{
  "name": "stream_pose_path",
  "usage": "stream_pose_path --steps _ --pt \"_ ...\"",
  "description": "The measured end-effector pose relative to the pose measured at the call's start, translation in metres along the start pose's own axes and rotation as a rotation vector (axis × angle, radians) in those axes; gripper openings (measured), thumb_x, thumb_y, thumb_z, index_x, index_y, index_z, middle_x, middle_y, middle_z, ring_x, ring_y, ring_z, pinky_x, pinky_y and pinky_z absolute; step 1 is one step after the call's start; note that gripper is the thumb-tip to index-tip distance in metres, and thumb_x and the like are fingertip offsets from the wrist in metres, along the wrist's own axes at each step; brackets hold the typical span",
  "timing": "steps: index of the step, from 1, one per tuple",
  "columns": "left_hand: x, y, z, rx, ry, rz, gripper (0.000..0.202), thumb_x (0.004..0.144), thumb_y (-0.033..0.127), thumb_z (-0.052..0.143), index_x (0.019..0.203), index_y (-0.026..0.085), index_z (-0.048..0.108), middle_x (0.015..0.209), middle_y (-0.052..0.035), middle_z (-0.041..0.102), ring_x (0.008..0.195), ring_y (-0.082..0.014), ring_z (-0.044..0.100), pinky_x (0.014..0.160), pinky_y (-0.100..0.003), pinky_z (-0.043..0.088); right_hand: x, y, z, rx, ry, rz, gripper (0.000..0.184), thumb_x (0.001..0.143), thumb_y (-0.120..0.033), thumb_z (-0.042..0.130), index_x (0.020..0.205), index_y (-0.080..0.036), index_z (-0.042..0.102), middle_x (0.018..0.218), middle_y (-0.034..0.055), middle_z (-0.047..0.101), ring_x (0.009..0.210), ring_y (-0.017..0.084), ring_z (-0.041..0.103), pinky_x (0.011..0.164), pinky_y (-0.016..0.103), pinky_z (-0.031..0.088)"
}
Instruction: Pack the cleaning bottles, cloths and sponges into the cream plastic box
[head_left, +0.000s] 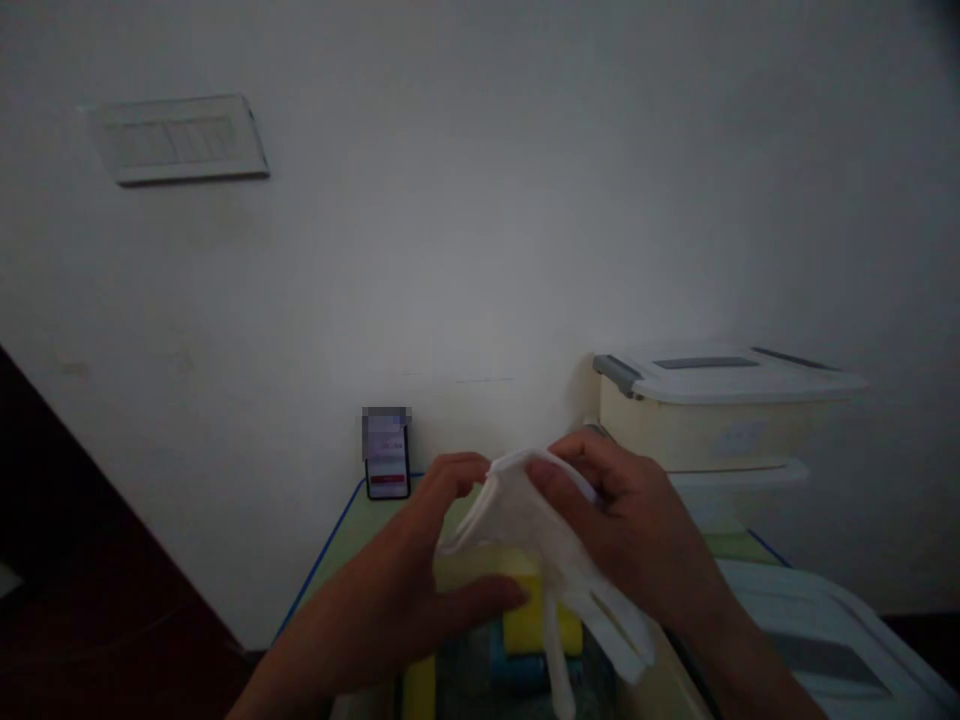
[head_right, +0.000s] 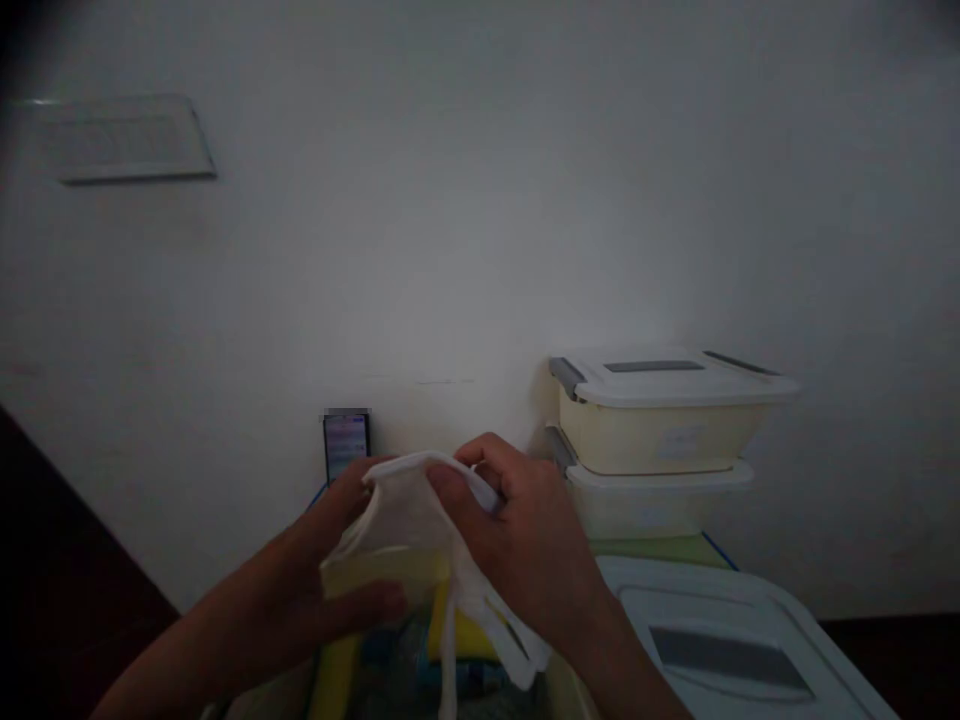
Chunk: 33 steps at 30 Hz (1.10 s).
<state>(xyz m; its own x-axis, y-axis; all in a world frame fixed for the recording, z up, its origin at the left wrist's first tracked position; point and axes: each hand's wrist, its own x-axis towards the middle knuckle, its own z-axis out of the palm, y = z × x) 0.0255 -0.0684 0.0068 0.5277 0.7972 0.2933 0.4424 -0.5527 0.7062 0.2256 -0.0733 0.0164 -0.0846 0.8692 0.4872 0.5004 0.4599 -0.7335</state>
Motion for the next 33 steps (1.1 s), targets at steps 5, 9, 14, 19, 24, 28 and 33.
stream_pose_path --steps 5,9,14,19,24,28,33 --pt "0.005 0.0 -0.005 -0.163 0.203 -0.046 0.016 0.086 0.034 0.053 0.09 0.02 0.06 0.085 -0.0022 0.069 0.076 -0.0171 0.062 0.07 -0.026 0.05 0.0 0.0 0.0 0.019 -0.037 0.012 0.036 0.087 -0.051 0.047 0.076 -0.019 0.06 0.054 -0.0039 0.053 0.044 0.009 0.042 0.039 0.02 0.029" --pt "0.008 0.003 -0.01 -0.339 0.332 -0.063 0.014 0.08 0.032 0.061 0.084 0.019 0.06 0.076 -0.0011 0.069 0.066 -0.0144 0.062 0.057 -0.021 0.048 0.002 0.003 -0.008 0.056 -0.233 0.048 0.033 0.085 -0.051 0.05 0.085 -0.02 0.061 0.062 -0.0027 0.058 0.049 0.009 0.046 0.041 0.019 0.033" --pt "0.011 0.006 -0.011 -0.409 0.46 -0.077 0.016 0.075 0.033 0.064 0.083 0.021 0.058 0.061 0.003 0.065 0.05 -0.0115 0.057 0.043 -0.017 0.042 -0.001 0.004 -0.024 0.087 -0.487 -0.017 0.03 0.072 -0.045 0.069 0.09 -0.022 0.062 0.076 -0.0018 0.059 0.072 0.014 0.057 0.071 0.026 0.047" --pt "0.008 0.006 -0.015 -0.269 0.472 0.001 0.012 0.067 0.028 0.072 0.07 0.02 0.064 0.068 0.0008 0.065 0.06 -0.0132 0.058 0.048 -0.018 0.045 -0.004 -0.001 -0.03 0.077 -0.438 -0.046 0.021 0.08 -0.042 0.062 0.088 -0.022 0.063 0.086 0.0015 0.063 0.083 0.017 0.059 0.078 0.031 0.048" --pt "0.001 0.009 -0.014 -0.112 0.352 0.066 0.011 0.069 0.025 0.072 0.079 0.022 0.069 0.074 0.0001 0.071 0.067 -0.0161 0.064 0.062 -0.023 0.051 -0.008 -0.004 -0.028 0.15 -0.425 -0.193 0.016 0.087 -0.037 0.055 0.085 -0.023 0.06 0.077 -0.0016 0.065 0.077 0.014 0.061 0.096 0.037 0.038" --pt "-0.001 0.016 -0.012 -0.01 0.284 0.167 0.006 0.076 0.017 0.065 0.074 0.021 0.068 0.072 0.0005 0.073 0.069 -0.0144 0.067 0.067 -0.022 0.052 -0.011 -0.007 -0.025 0.238 -0.449 -0.259 0.012 0.09 -0.031 0.051 0.093 -0.023 0.059 0.072 -0.0027 0.066 0.067 0.01 0.062 0.068 0.023 0.049" --pt "-0.003 0.015 -0.011 0.016 0.335 0.27 0.016 0.074 0.01 0.067 0.081 0.023 0.061 0.073 0.0051 0.071 0.067 -0.0095 0.067 0.063 -0.015 0.051 -0.011 -0.008 -0.018 0.104 -0.377 -0.379 0.022 0.085 -0.012 0.057 0.1 -0.028 0.061 0.086 -0.0046 0.067 0.076 0.007 0.063 0.07 0.017 0.049"
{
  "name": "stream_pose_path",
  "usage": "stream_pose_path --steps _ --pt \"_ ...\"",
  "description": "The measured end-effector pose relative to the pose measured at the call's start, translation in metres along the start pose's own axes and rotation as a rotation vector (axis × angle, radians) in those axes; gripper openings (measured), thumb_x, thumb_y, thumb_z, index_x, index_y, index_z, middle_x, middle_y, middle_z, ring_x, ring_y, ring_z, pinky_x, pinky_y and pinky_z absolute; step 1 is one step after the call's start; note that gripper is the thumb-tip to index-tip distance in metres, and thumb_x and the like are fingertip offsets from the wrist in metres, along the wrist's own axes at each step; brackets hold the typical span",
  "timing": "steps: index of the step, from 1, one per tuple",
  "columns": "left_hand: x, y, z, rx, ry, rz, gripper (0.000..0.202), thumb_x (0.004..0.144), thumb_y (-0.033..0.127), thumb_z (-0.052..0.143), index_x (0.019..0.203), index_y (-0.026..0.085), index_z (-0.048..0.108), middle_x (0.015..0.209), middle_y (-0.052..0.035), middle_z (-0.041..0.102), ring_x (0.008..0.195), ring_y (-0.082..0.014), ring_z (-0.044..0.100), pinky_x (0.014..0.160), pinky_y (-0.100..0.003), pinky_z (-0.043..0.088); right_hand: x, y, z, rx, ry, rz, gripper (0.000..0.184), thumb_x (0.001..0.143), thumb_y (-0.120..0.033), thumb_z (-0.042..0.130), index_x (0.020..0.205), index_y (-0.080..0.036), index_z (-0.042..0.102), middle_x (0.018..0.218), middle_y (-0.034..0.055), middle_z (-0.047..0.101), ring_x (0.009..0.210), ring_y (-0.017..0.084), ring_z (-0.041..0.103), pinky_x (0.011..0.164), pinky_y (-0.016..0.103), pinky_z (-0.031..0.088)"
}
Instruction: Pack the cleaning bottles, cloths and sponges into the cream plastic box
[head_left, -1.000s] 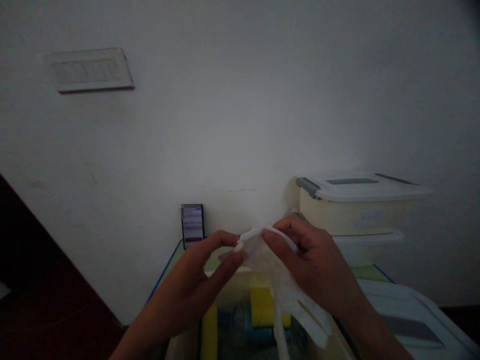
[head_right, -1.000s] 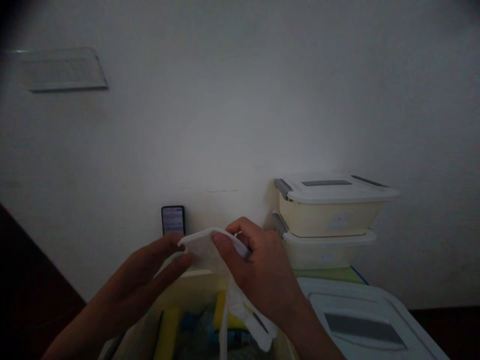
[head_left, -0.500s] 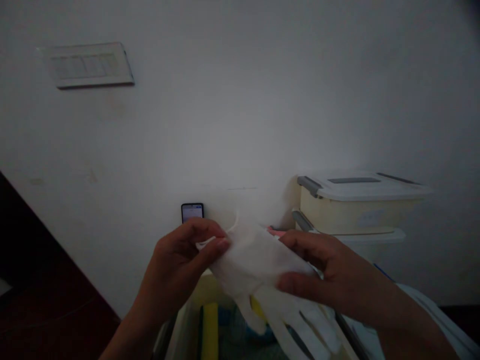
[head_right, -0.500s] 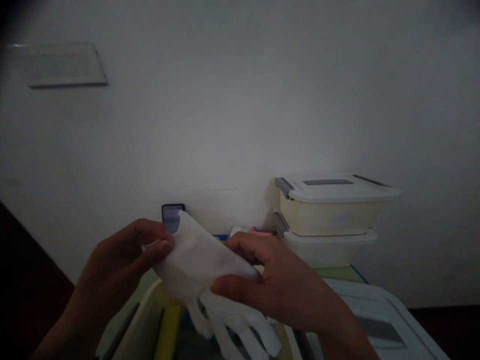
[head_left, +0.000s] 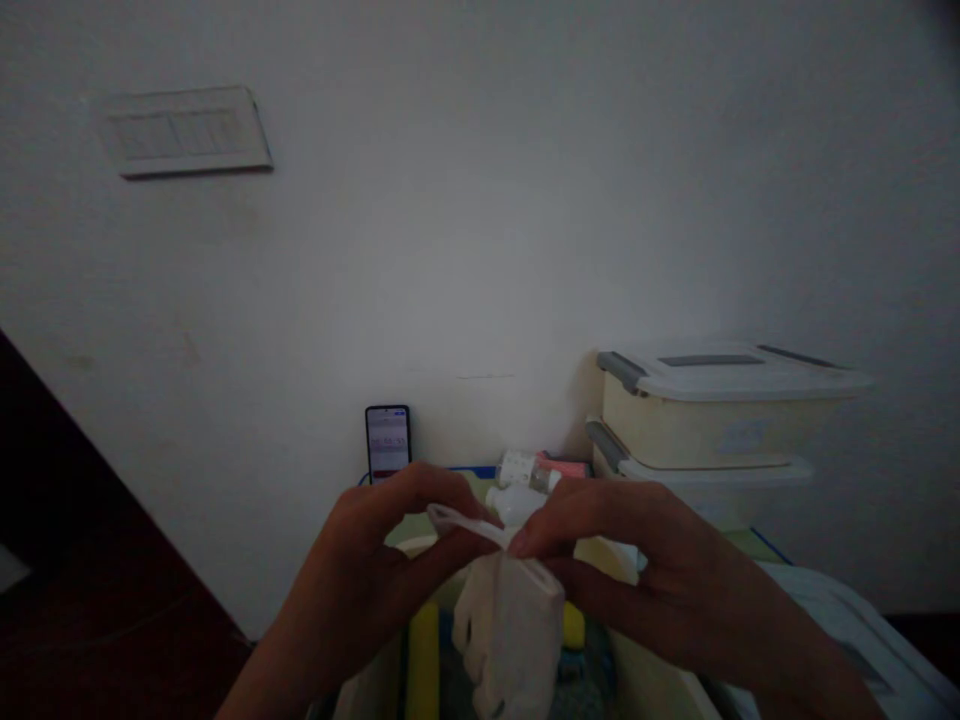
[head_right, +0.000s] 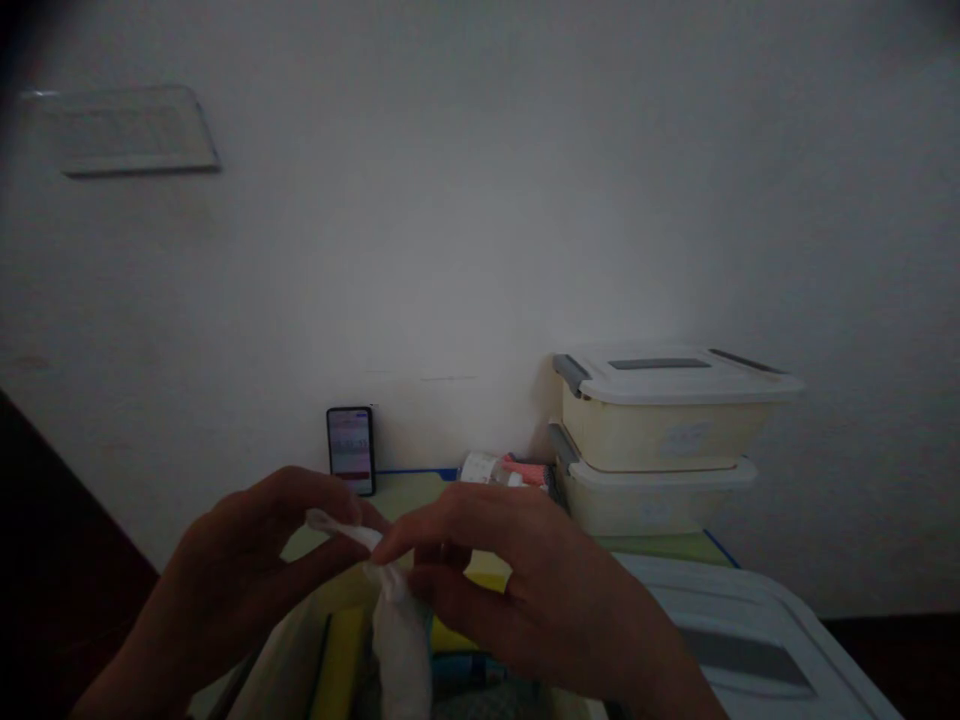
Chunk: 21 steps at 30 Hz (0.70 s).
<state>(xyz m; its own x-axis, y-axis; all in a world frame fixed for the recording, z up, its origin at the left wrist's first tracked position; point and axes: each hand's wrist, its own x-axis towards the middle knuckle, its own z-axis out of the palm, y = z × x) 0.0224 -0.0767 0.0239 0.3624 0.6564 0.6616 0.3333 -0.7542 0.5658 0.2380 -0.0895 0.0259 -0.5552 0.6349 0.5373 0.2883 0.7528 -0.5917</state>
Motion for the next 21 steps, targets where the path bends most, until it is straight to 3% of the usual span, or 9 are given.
stream_pose_path --steps 4,8,11,17,21 --pt "-0.0032 -0.0016 0.0018 0.011 0.016 0.039 0.016 0.075 0.014 0.068 0.083 0.023 0.058 0.074 0.0051 0.07 0.066 -0.0105 0.067 0.062 -0.017 0.052 0.0036 0.0005 0.0016 -0.008 0.022 -0.088 0.021 0.08 -0.007 0.062 0.094 -0.022 0.064 0.085 -0.0019 0.063 0.078 0.008 0.062 0.068 0.016 0.049" --pt "-0.0013 0.0009 0.0023 0.033 -0.087 0.097 0.011 0.077 0.013 0.067 0.08 0.022 0.061 0.072 0.0057 0.071 0.063 -0.0081 0.067 0.061 -0.014 0.051 0.0057 0.0007 0.0016 -0.013 0.029 -0.151 0.006 0.08 -0.015 0.066 0.084 -0.019 0.065 0.082 -0.0012 0.06 0.075 0.007 0.06 0.071 0.018 0.048" --pt "0.0008 0.0019 0.0012 0.019 -0.115 0.111 0.009 0.079 0.012 0.066 0.08 0.021 0.063 0.072 0.0058 0.071 0.063 -0.0072 0.066 0.062 -0.013 0.05 0.0052 0.0014 0.0024 -0.01 0.042 -0.177 0.004 0.082 -0.016 0.064 0.085 -0.019 0.063 0.082 -0.0009 0.06 0.076 0.007 0.059 0.07 0.017 0.048" --pt "0.0021 -0.0012 -0.0008 0.034 -0.141 0.141 0.013 0.078 0.009 0.065 0.084 0.021 0.064 0.1 0.0001 0.067 0.093 -0.0112 0.063 0.082 -0.018 0.047 0.0037 0.0026 0.0057 -0.018 0.08 -0.157 0.005 0.084 -0.015 0.061 0.087 -0.019 0.059 0.086 -0.0003 0.058 0.077 0.008 0.058 0.068 0.017 0.049" --pt "0.0022 -0.0039 -0.0006 0.006 -0.119 0.191 0.017 0.078 0.01 0.066 0.091 0.022 0.065 0.095 -0.0008 0.063 0.091 -0.0115 0.061 0.08 -0.019 0.047 0.0036 0.0047 0.007 -0.052 0.102 -0.158 0.005 0.084 -0.017 0.062 0.086 -0.02 0.059 0.082 -0.0017 0.055 0.07 0.007 0.055 0.062 0.016 0.048"
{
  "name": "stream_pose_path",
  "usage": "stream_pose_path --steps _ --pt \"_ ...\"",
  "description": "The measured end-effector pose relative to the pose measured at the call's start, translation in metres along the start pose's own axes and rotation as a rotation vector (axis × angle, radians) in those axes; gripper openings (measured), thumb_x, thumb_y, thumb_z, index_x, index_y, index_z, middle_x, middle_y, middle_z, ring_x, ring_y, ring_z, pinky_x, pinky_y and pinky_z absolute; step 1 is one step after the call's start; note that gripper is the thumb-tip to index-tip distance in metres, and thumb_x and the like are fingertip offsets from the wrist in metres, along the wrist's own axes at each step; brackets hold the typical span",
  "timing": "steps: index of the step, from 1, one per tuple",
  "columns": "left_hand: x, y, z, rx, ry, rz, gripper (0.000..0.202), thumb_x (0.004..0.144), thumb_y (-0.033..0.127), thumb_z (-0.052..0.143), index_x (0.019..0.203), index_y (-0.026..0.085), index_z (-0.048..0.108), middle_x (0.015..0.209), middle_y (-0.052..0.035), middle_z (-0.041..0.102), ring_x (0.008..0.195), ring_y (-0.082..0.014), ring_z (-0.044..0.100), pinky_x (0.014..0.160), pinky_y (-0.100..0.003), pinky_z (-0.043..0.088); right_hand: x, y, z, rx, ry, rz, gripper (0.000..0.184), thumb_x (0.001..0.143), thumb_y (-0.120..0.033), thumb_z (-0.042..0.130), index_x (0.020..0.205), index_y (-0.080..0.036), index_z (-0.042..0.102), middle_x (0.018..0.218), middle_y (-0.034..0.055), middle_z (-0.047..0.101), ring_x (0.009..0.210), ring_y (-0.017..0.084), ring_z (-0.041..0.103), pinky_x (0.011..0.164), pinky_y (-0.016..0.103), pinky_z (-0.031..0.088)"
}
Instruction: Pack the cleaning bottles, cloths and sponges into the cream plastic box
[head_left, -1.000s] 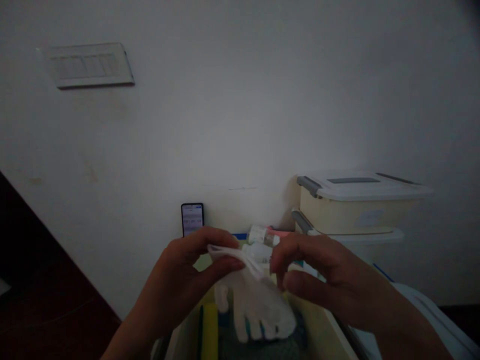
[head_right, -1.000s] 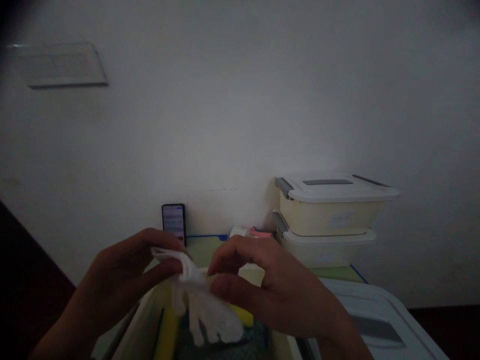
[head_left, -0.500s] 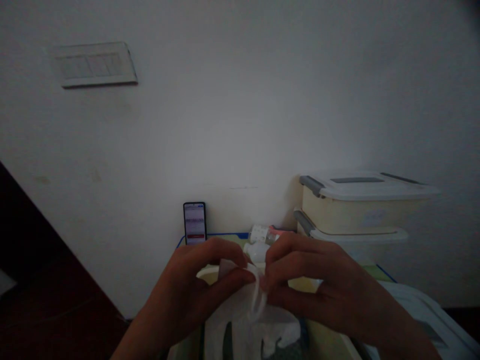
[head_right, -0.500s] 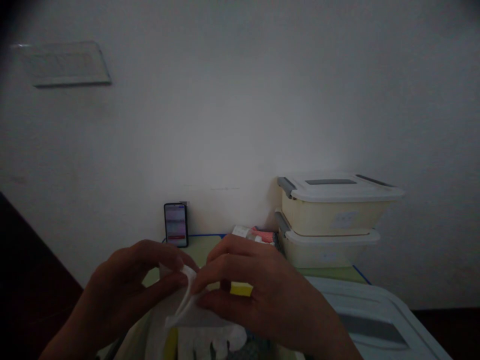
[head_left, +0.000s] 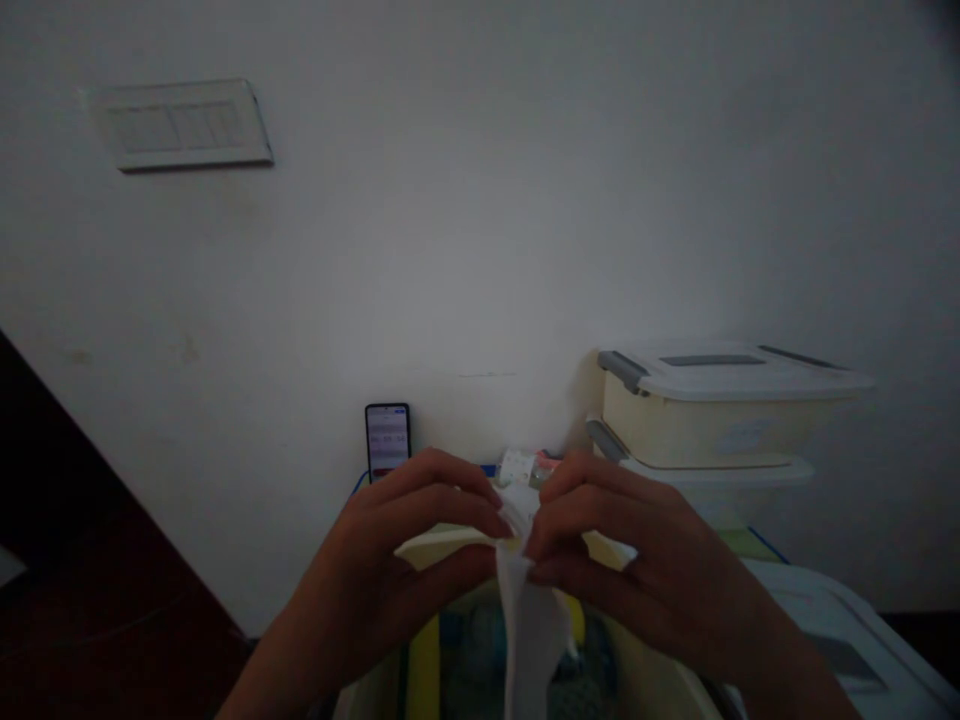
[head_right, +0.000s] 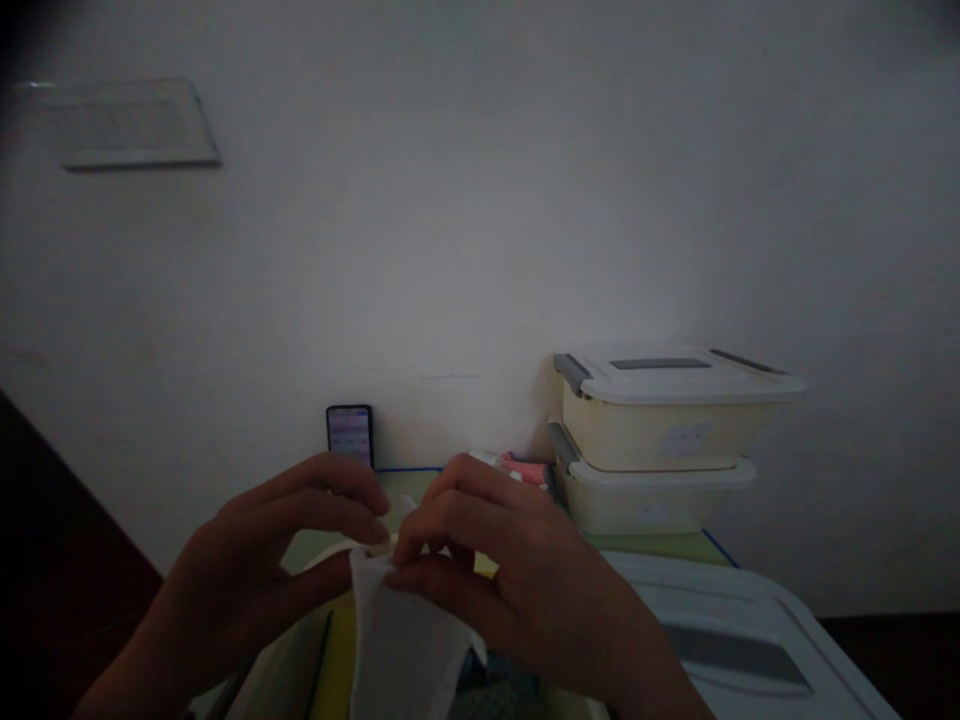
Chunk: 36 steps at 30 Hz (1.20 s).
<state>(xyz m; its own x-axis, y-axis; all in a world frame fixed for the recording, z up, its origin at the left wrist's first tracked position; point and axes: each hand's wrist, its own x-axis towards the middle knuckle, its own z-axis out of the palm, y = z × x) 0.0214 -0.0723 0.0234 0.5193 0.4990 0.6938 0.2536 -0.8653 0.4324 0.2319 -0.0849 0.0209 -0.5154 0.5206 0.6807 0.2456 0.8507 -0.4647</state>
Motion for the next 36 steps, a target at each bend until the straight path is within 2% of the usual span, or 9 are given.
stream_pose_path --steps 3,8,15,19,22,27,30,33,36 --pt "0.002 0.0 0.0 -0.04 -0.011 0.04 0.024 0.078 0.009 0.065 0.099 0.02 0.063 0.093 -0.0022 0.064 0.088 -0.0131 0.062 0.077 -0.021 0.049 0.0 0.001 0.0 -0.041 0.012 -0.012 0.003 0.083 -0.018 0.062 0.084 -0.019 0.059 0.077 -0.0023 0.054 0.066 0.007 0.053 0.06 0.017 0.047" --pt "0.004 0.003 -0.001 -0.125 -0.062 0.081 0.019 0.077 0.002 0.063 0.087 0.018 0.063 0.088 -0.0026 0.064 0.081 -0.0126 0.062 0.073 -0.022 0.05 0.002 0.001 0.003 -0.05 0.045 -0.045 0.005 0.082 -0.018 0.065 0.085 -0.019 0.061 0.075 -0.0022 0.056 0.066 0.007 0.054 0.059 0.017 0.046" --pt "0.0 0.001 0.002 -0.171 -0.069 0.079 0.03 0.07 -0.004 0.059 0.089 0.019 0.056 0.092 -0.0027 0.064 0.084 -0.0144 0.063 0.074 -0.025 0.051 0.003 0.002 0.003 -0.016 0.002 -0.018 0.004 0.084 -0.017 0.061 0.086 -0.02 0.059 0.084 -0.0015 0.055 0.077 0.008 0.055 0.07 0.018 0.046" --pt "-0.003 -0.003 0.003 -0.286 -0.037 0.003 0.025 0.078 0.001 0.053 0.093 0.022 0.052 0.099 -0.0033 0.065 0.094 -0.0181 0.063 0.085 -0.033 0.05 0.001 0.004 -0.002 0.068 0.009 0.056 0.006 0.088 -0.016 0.055 0.09 -0.022 0.053 0.098 0.0008 0.055 0.092 0.01 0.055 0.082 0.023 0.045" --pt "-0.007 -0.006 0.002 -0.301 0.024 -0.082 0.017 0.083 0.008 0.052 0.092 0.022 0.053 0.089 -0.0019 0.065 0.099 -0.019 0.06 0.097 -0.039 0.042 -0.001 0.005 -0.003 0.159 0.031 0.123 0.007 0.09 -0.018 0.051 0.092 -0.024 0.049 0.101 0.001 0.058 0.104 0.014 0.053 0.09 0.029 0.042" --pt "-0.009 -0.012 0.0 -0.384 0.116 -0.174 0.003 0.085 0.019 0.056 0.087 0.021 0.055 0.08 -0.003 0.059 0.092 -0.0184 0.059 0.076 -0.027 0.05 -0.005 0.011 -0.004 0.181 0.041 0.163 0.002 0.091 -0.026 0.05 0.089 -0.025 0.05 0.087 -0.0005 0.057 0.092 0.015 0.056 0.086 0.031 0.043" --pt "-0.009 -0.015 -0.003 -0.424 0.137 -0.165 0.013 0.086 0.02 0.056 0.098 0.022 0.055 0.079 -0.002 0.058 0.08 -0.0154 0.059 0.067 -0.024 0.05 -0.006 0.015 -0.008 0.15 0.054 0.197 0.01 0.09 -0.033 0.052 0.094 -0.025 0.054 0.084 0.0 0.056 0.083 0.015 0.056 0.073 0.028 0.045" --pt "-0.008 -0.016 -0.006 -0.332 0.145 -0.158 0.015 0.085 0.016 0.057 0.098 0.022 0.057 0.082 -0.0014 0.058 0.078 -0.0128 0.058 0.068 -0.021 0.049 -0.005 0.015 -0.012 0.052 0.042 0.258 0.021 0.089 -0.037 0.053 0.106 -0.025 0.056 0.076 -0.0011 0.055 0.07 0.014 0.055 0.062 0.025 0.043" --pt "-0.007 -0.013 -0.006 -0.194 0.079 -0.121 0.016 0.083 0.012 0.058 0.095 0.022 0.058 0.084 -0.0011 0.06 0.08 -0.0124 0.059 0.073 -0.021 0.049 -0.002 0.012 -0.009 -0.074 -0.014 0.241 0.021 0.087 -0.04 0.055 0.1 -0.025 0.061 0.075 -0.0006 0.059 0.072 0.015 0.057 0.068 0.027 0.044"
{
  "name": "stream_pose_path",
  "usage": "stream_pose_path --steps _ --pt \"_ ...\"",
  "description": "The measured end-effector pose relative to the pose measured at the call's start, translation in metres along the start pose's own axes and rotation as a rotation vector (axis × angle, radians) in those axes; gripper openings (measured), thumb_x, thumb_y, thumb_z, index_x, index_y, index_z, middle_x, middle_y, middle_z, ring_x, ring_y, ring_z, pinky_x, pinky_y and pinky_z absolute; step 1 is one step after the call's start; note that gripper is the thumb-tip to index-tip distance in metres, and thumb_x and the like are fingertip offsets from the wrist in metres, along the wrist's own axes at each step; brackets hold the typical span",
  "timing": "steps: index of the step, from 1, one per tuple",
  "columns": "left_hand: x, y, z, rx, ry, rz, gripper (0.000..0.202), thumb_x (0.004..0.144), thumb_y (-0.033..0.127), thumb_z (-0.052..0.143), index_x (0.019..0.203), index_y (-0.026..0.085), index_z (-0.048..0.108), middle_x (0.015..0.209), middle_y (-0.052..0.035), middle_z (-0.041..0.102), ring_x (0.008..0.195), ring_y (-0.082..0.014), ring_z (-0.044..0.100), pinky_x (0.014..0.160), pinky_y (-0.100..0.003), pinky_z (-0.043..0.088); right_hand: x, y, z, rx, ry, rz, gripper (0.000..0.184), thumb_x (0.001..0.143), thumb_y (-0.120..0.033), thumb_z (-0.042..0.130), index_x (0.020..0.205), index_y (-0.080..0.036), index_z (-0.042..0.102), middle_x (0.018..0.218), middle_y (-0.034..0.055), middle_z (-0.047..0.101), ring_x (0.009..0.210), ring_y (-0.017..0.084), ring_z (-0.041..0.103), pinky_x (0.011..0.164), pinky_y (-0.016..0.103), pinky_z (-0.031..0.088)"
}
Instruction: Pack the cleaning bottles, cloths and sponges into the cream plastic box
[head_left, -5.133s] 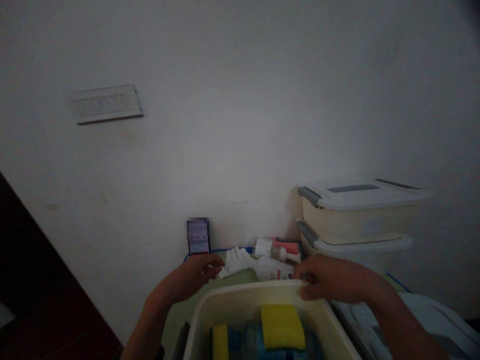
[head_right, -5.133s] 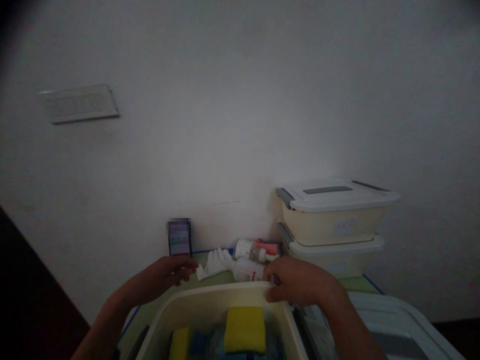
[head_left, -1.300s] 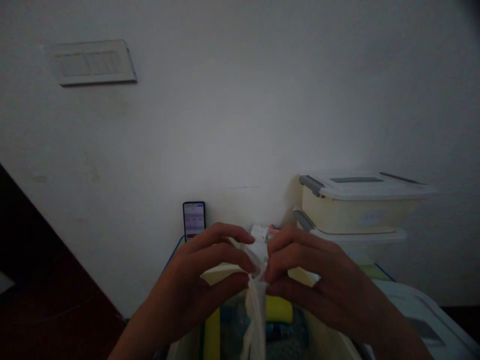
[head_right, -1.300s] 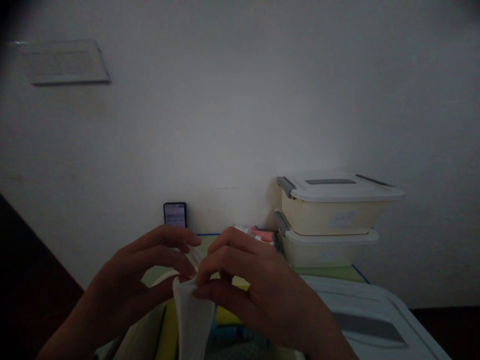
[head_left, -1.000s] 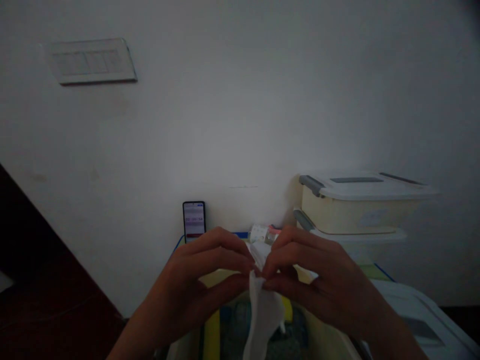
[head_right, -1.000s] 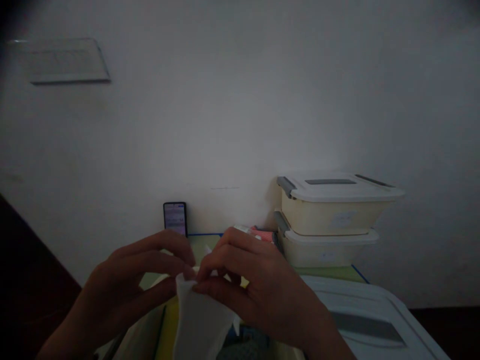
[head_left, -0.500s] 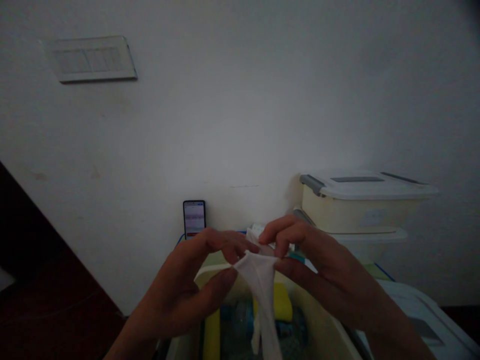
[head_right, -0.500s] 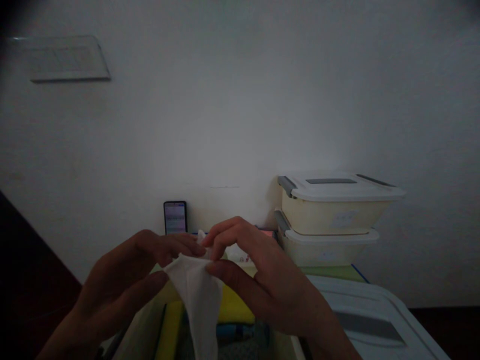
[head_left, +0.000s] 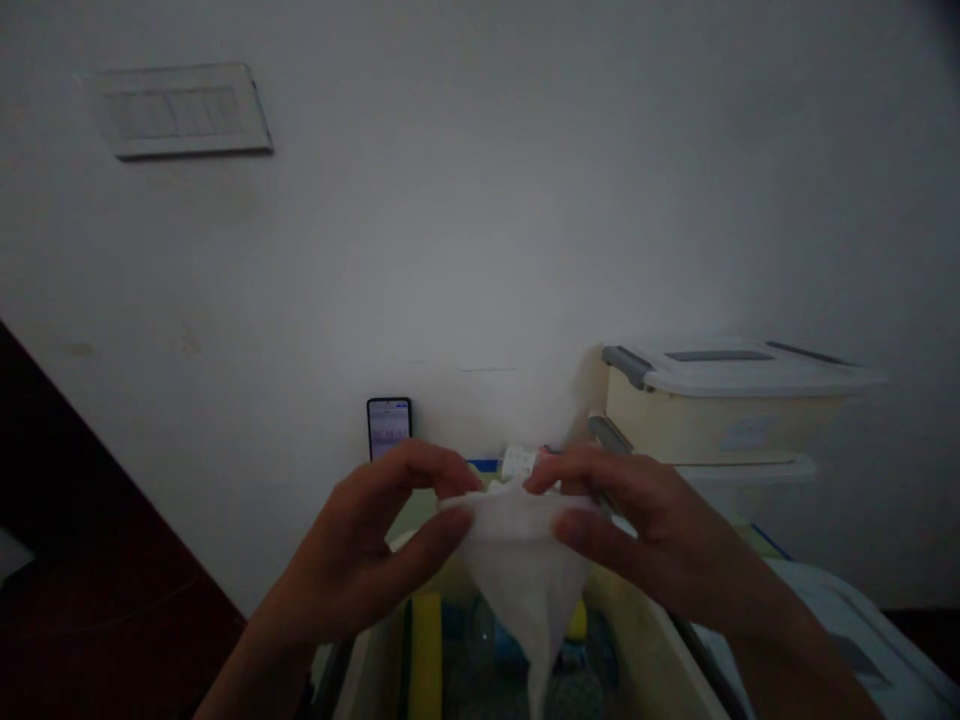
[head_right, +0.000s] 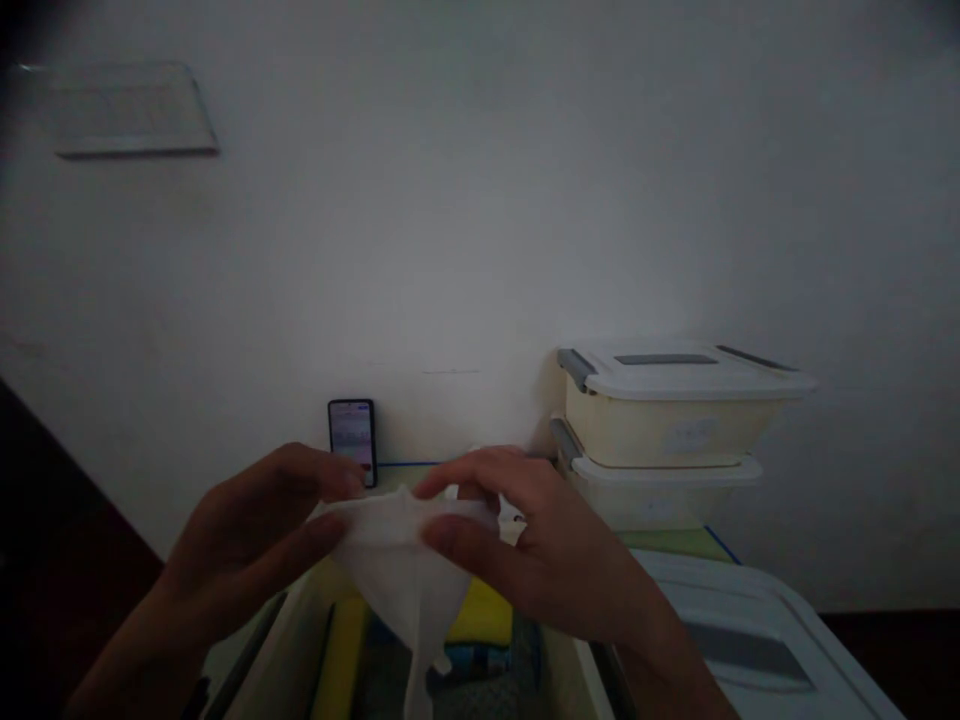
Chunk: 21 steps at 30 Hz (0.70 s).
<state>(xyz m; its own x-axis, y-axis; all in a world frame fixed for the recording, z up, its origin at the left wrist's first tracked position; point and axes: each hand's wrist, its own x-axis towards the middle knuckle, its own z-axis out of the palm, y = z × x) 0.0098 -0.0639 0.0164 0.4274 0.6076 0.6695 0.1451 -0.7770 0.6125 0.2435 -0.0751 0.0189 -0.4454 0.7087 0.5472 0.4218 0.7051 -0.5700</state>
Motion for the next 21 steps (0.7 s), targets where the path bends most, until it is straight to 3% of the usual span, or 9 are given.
stream_pose_path --steps 3,10,16,19,21 --pt "0.001 0.004 0.005 0.131 -0.051 0.009 0.022 0.081 0.011 0.06 0.099 0.023 0.057 0.084 -0.0002 0.061 0.077 -0.0123 0.06 0.07 -0.021 0.049 0.001 -0.005 0.007 -0.059 -0.014 -0.056 0.021 0.082 -0.043 0.06 0.092 -0.024 0.06 0.08 0.0004 0.063 0.078 0.016 0.058 0.074 0.03 0.045" --pt "-0.003 0.012 0.008 0.271 -0.076 -0.011 0.026 0.078 0.015 0.066 0.096 0.024 0.05 0.079 0.0038 0.062 0.066 -0.0087 0.058 0.061 -0.016 0.048 0.003 -0.016 0.016 0.028 -0.087 -0.031 0.014 0.082 -0.032 0.063 0.079 -0.022 0.055 0.083 -0.0008 0.056 0.073 0.012 0.052 0.065 0.024 0.043" --pt "-0.002 0.013 -0.001 0.331 -0.21 -0.086 0.024 0.083 0.019 0.059 0.105 0.024 0.049 0.087 0.0009 0.063 0.078 -0.0127 0.061 0.069 -0.023 0.048 0.002 -0.011 0.007 0.168 -0.054 -0.053 0.008 0.081 -0.018 0.06 0.08 -0.022 0.053 0.09 0.0006 0.053 0.081 0.014 0.052 0.073 0.029 0.041" --pt "-0.001 0.02 -0.002 0.345 -0.274 -0.048 0.012 0.084 0.017 0.056 0.095 0.022 0.053 0.089 -0.0002 0.062 0.083 -0.0136 0.058 0.073 -0.024 0.046 0.0 -0.007 0.003 0.267 -0.059 -0.034 0.008 0.084 -0.023 0.056 0.078 -0.021 0.051 0.09 0.002 0.052 0.083 0.016 0.053 0.072 0.031 0.042" --pt "-0.001 0.024 -0.002 0.329 -0.256 0.001 0.009 0.082 0.014 0.057 0.084 0.021 0.052 0.084 -0.0001 0.059 0.085 -0.0138 0.055 0.073 -0.024 0.045 0.0 -0.007 0.003 0.289 -0.06 -0.027 0.013 0.084 -0.027 0.056 0.076 -0.021 0.05 0.089 0.0017 0.051 0.081 0.015 0.053 0.07 0.03 0.043"
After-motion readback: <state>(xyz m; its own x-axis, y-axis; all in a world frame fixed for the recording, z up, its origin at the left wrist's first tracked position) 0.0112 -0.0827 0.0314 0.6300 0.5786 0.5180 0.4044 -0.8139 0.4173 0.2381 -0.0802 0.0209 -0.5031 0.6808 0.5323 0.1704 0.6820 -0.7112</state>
